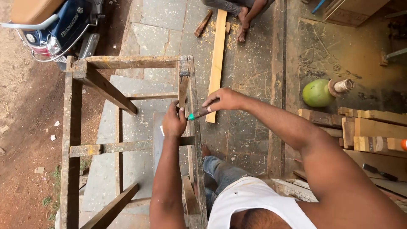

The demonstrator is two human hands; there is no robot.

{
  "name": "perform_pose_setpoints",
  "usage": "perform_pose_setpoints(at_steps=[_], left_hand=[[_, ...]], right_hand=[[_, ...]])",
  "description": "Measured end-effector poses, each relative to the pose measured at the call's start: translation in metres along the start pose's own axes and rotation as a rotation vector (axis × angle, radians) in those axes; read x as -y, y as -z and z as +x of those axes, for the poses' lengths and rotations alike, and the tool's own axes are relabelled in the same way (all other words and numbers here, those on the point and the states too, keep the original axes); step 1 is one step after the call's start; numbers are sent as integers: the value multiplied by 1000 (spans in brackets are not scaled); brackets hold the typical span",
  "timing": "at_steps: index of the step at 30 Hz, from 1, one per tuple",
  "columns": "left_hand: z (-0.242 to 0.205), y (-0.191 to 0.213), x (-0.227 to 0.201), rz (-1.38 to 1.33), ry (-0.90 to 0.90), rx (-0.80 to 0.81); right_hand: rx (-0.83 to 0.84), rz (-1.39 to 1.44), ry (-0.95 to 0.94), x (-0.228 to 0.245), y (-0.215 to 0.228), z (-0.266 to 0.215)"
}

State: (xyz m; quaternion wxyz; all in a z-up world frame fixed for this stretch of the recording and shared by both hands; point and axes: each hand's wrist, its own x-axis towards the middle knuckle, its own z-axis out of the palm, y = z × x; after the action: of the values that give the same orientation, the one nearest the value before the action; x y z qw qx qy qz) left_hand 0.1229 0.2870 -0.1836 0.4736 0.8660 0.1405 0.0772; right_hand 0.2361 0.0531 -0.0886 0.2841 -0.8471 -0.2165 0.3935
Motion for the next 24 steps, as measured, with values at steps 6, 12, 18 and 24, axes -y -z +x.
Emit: perform_pose_setpoints(at_steps=[6,12,18,24], left_hand=[[-176,42,4,93,12,-61],[-302,50,70,87,403,-223],[-36,2,18,-24,19,-86],[-34,-3,0,65,18,-52]], right_hand=[[183,41,216,22,-97,-81],[344,67,546,55,-160,-118],[132,-131,30,26,-23,-21],[73,35,30,5,-11,-21]])
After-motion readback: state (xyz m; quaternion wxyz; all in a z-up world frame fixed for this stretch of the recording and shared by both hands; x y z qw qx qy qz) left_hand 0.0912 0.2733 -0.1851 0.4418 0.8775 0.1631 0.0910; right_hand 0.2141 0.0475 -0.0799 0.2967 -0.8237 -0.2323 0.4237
